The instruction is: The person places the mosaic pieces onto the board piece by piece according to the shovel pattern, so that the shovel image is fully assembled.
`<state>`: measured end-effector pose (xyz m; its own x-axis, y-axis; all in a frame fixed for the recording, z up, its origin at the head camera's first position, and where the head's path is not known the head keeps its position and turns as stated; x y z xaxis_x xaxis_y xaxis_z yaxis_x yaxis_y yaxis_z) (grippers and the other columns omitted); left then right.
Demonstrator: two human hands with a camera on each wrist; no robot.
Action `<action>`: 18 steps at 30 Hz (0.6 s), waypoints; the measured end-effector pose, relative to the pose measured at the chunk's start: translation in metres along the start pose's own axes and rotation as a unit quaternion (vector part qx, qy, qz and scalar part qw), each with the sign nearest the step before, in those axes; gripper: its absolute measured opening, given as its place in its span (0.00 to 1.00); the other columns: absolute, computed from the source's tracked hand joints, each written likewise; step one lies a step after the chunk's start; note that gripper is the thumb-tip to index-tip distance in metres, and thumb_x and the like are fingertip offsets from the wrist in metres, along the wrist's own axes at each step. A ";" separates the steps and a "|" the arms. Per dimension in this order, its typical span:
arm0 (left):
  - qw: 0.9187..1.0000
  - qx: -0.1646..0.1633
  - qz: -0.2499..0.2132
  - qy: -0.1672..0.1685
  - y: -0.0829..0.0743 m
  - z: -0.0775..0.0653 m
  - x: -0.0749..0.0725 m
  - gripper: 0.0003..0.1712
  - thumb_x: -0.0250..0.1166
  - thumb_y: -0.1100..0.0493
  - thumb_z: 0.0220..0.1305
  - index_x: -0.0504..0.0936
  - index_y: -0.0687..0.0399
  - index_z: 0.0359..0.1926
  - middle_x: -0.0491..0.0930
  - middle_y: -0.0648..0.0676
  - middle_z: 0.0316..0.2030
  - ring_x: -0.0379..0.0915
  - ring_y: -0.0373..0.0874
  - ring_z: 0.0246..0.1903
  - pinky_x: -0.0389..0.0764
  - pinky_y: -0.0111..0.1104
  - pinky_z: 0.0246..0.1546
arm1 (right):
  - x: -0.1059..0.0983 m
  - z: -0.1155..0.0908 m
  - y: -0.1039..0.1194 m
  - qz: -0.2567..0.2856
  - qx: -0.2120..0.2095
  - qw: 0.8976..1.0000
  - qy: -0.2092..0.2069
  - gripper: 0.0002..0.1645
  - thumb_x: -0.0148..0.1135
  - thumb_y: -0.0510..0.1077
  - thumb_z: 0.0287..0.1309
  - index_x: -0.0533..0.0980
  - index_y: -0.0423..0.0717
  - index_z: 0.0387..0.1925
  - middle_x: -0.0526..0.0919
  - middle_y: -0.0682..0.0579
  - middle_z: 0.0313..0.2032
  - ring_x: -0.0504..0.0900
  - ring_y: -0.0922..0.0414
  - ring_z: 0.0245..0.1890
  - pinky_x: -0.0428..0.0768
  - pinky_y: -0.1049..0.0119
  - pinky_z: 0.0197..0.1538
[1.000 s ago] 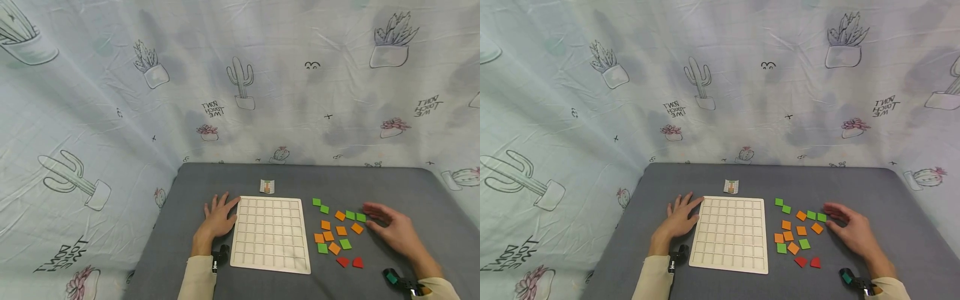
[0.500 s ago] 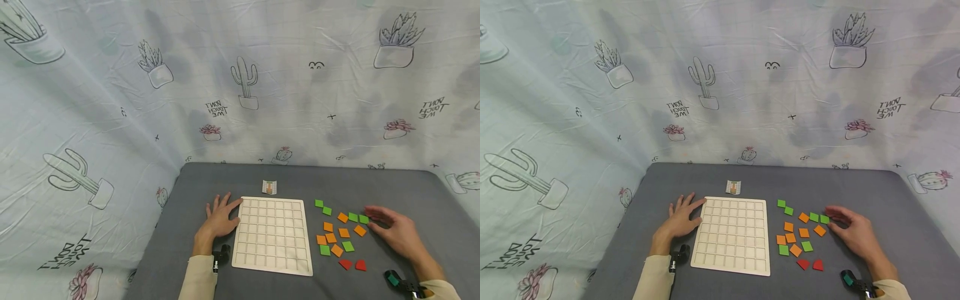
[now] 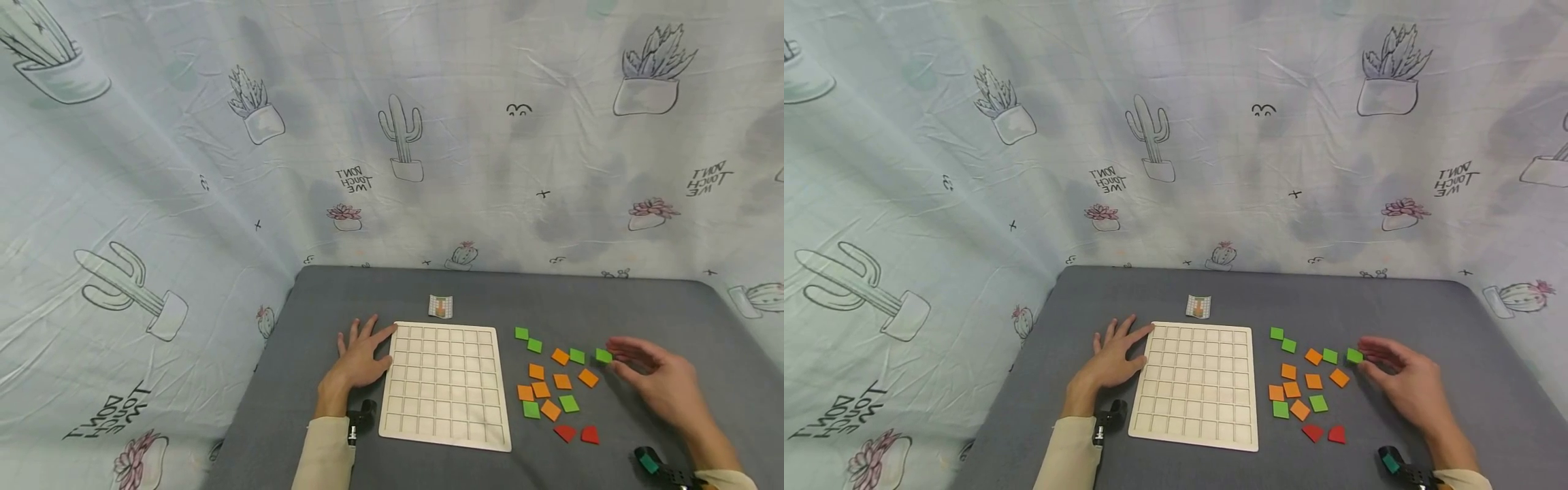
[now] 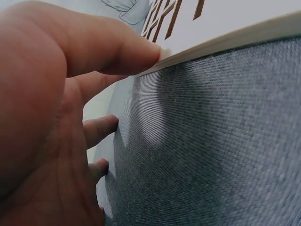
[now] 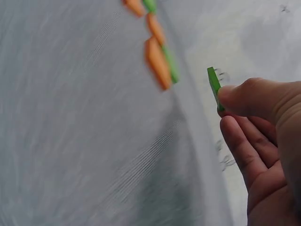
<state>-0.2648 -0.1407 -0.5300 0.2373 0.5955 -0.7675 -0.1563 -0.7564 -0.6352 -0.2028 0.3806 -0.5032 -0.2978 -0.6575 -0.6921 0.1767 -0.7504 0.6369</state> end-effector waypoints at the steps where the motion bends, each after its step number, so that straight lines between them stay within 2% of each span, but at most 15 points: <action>1: 1.000 0.002 0.002 -0.002 0.002 0.000 0.001 0.37 0.65 0.57 0.73 0.73 0.39 0.81 0.52 0.65 0.87 0.32 0.76 0.86 0.27 0.79 0.77 | -0.002 0.000 0.003 0.006 0.001 1.000 -0.002 0.26 0.81 0.31 0.57 0.86 0.40 0.58 0.82 0.85 0.46 0.76 0.91 0.43 0.76 0.92 0.42; 3: 1.000 0.007 0.002 -0.005 0.003 0.001 0.002 0.37 0.65 0.56 0.72 0.73 0.38 0.81 0.52 0.66 0.87 0.33 0.77 0.86 0.28 0.80 0.76 | -0.007 0.000 0.012 0.012 0.002 1.000 -0.008 0.26 0.81 0.31 0.57 0.86 0.40 0.58 0.78 0.89 0.46 0.77 0.92 0.43 0.75 0.93 0.44; 6: 1.000 0.005 0.005 -0.003 0.002 0.001 0.000 0.37 0.66 0.56 0.73 0.73 0.39 0.81 0.53 0.66 0.86 0.34 0.77 0.85 0.29 0.80 0.76 | -0.012 0.000 0.031 0.011 -0.007 1.000 -0.017 0.27 0.82 0.30 0.56 0.86 0.39 0.58 0.78 0.90 0.47 0.77 0.92 0.44 0.75 0.93 0.45; 9: 1.000 -0.010 0.012 0.006 -0.001 0.000 -0.004 0.37 0.67 0.58 0.73 0.74 0.42 0.81 0.54 0.65 0.87 0.35 0.75 0.86 0.30 0.78 0.78 | -0.015 0.000 0.054 0.016 -0.028 0.999 -0.024 0.28 0.82 0.28 0.54 0.87 0.40 0.57 0.78 0.89 0.48 0.77 0.91 0.45 0.75 0.93 0.47; 11: 1.000 -0.018 0.020 0.008 0.000 -0.001 -0.004 0.37 0.68 0.56 0.74 0.73 0.40 0.82 0.53 0.63 0.87 0.34 0.73 0.87 0.29 0.78 0.79 | -0.016 0.001 0.069 0.024 -0.045 0.998 -0.026 0.28 0.82 0.28 0.53 0.87 0.40 0.57 0.79 0.88 0.48 0.78 0.90 0.46 0.75 0.93 0.49; 15: 1.000 -0.015 0.017 0.005 -0.002 -0.001 -0.005 0.37 0.68 0.56 0.73 0.73 0.40 0.81 0.53 0.64 0.87 0.35 0.75 0.86 0.28 0.79 0.77 | -0.017 0.004 0.092 0.043 -0.069 0.996 -0.031 0.29 0.81 0.26 0.52 0.87 0.40 0.57 0.82 0.86 0.50 0.80 0.87 0.49 0.75 0.93 0.52; 18: 1.000 -0.005 0.008 0.002 -0.002 -0.001 -0.004 0.38 0.67 0.57 0.73 0.73 0.39 0.81 0.54 0.66 0.86 0.34 0.77 0.85 0.27 0.81 0.76 | -0.014 0.007 0.105 0.057 -0.071 0.995 -0.030 0.29 0.81 0.25 0.52 0.87 0.42 0.57 0.86 0.80 0.50 0.81 0.86 0.49 0.76 0.92 0.52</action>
<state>-0.2643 -0.1418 -0.5251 0.2380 0.5831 -0.7768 -0.1497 -0.7682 -0.6225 -0.1864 0.3114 -0.4242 -0.3221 -0.7373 -0.5939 0.3430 -0.6756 0.6527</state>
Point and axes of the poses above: each hand's wrist, its own z-axis towards the middle knuckle, its own x-axis out of the palm, y = z × x, the point moved 9 cm from there along z, towards the middle knuckle
